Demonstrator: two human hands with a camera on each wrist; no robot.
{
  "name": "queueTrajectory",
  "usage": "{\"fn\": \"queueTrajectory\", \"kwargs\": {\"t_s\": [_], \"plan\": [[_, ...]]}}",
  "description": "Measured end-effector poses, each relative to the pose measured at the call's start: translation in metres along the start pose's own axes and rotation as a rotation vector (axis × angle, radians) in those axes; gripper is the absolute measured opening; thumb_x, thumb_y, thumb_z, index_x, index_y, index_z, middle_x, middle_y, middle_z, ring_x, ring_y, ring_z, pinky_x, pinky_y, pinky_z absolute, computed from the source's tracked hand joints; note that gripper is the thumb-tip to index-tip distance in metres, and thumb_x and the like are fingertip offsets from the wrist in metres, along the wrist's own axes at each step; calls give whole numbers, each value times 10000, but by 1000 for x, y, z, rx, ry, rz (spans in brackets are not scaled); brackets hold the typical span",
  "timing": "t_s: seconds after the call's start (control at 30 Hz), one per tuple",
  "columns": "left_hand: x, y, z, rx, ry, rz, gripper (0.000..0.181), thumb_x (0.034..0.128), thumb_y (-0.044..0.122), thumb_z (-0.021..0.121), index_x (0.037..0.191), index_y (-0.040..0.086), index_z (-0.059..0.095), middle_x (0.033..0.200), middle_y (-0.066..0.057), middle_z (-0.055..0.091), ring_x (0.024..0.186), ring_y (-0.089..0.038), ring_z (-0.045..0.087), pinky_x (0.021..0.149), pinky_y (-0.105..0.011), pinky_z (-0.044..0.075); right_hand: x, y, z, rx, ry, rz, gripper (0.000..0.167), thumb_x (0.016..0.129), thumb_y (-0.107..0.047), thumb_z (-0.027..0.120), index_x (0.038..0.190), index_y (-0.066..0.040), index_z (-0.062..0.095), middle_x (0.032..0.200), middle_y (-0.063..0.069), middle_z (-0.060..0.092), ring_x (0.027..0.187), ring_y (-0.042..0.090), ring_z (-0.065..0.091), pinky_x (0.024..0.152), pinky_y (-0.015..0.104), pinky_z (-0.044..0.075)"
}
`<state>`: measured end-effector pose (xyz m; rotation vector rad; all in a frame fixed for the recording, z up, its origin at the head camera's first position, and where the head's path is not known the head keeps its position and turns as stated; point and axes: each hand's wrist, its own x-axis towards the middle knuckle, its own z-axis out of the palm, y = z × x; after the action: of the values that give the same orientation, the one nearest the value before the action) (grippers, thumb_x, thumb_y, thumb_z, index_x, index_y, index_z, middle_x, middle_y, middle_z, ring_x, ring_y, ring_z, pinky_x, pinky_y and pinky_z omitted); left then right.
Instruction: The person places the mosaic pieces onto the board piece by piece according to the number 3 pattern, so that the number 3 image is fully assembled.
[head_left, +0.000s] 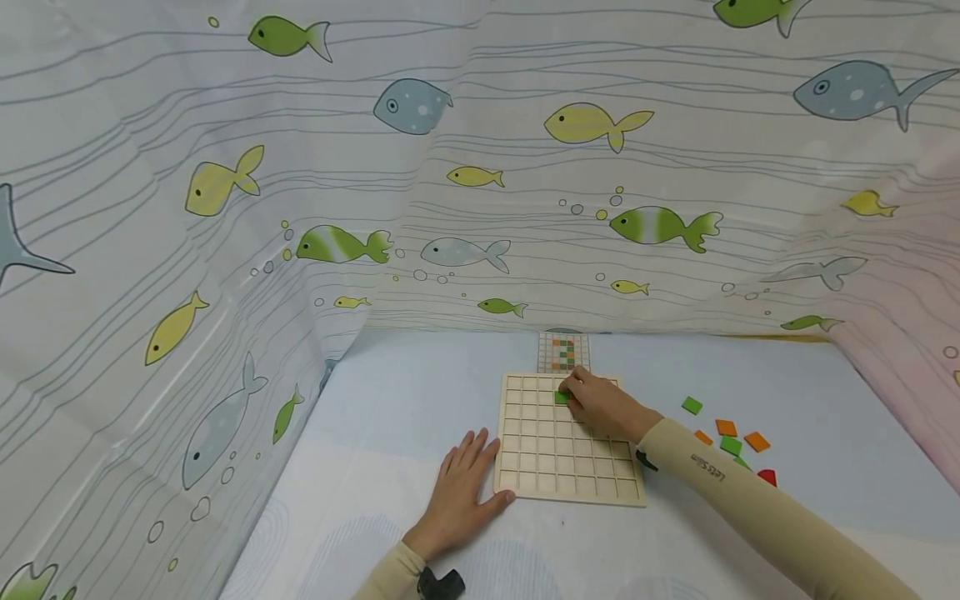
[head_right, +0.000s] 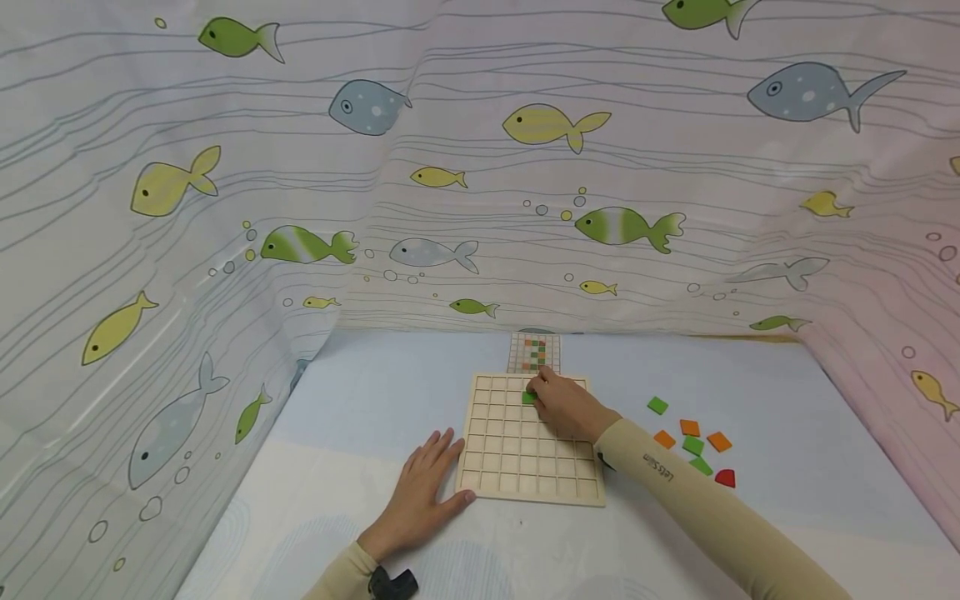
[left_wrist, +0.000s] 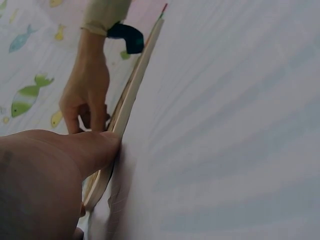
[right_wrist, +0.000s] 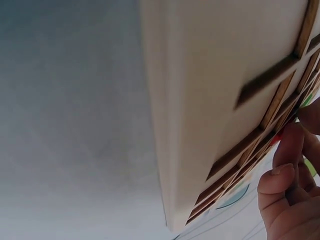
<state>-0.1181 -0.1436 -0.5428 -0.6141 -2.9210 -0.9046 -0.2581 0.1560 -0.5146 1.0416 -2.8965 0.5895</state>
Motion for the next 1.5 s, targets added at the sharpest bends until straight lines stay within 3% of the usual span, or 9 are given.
{"fn": "queueTrajectory", "kwargs": {"t_s": [0.33, 0.6, 0.73, 0.97, 1.2, 1.5], "plan": [[1, 1, 1, -4, 6, 0, 760, 1003, 468, 662, 1604, 59, 442, 1701, -219, 354, 1603, -464, 257, 1269, -695, 200, -2, 9, -5, 53, -3, 39, 288, 1067, -130, 621, 1318, 3, 663, 1266, 113, 606, 1028, 208, 687, 881, 384, 619], [5, 2, 2, 0, 9, 0, 758, 1004, 471, 661, 1602, 58, 443, 1703, -220, 350, 1605, -460, 254, 1271, -693, 198, -13, 26, -29, 35, 62, 70, 336, 1034, -141, 685, 1314, 41, 646, 1233, 166, 593, 840, 142, 599, 773, 372, 587], [8, 2, 4, 5, 8, 8, 760, 1013, 488, 645, 1608, 62, 437, 1709, -214, 342, 1609, -454, 248, 1273, -687, 198, -24, 36, -41, 18, 75, 94, 331, 1028, -125, 691, 1304, 54, 652, 1224, 184, 600, 848, 161, 599, 767, 387, 573], [9, 3, 6, 1, 9, 1, 763, 1007, 466, 662, 1605, 49, 436, 1706, -220, 344, 1605, -459, 255, 1264, -694, 208, -48, 59, -54, -13, 75, 154, 334, 1019, -138, 697, 1311, 22, 665, 1232, 166, 605, 788, 115, 548, 689, 295, 524], [10, 5, 5, 2, 7, -15, 760, 1009, 465, 663, 1606, 54, 434, 1708, -215, 341, 1608, -452, 249, 1264, -694, 210, -73, 86, -61, -69, 122, 183, 319, 987, -149, 737, 1262, 9, 697, 1181, 159, 632, 843, 171, 618, 714, 348, 566], [8, 5, 6, 3, 20, -8, 754, 1006, 470, 660, 1596, 51, 450, 1697, -225, 359, 1602, -463, 261, 1260, -697, 219, -101, 108, -59, -68, 69, 262, 379, 988, -195, 733, 1286, 34, 682, 1188, 181, 639, 892, 197, 638, 764, 409, 586]]}}
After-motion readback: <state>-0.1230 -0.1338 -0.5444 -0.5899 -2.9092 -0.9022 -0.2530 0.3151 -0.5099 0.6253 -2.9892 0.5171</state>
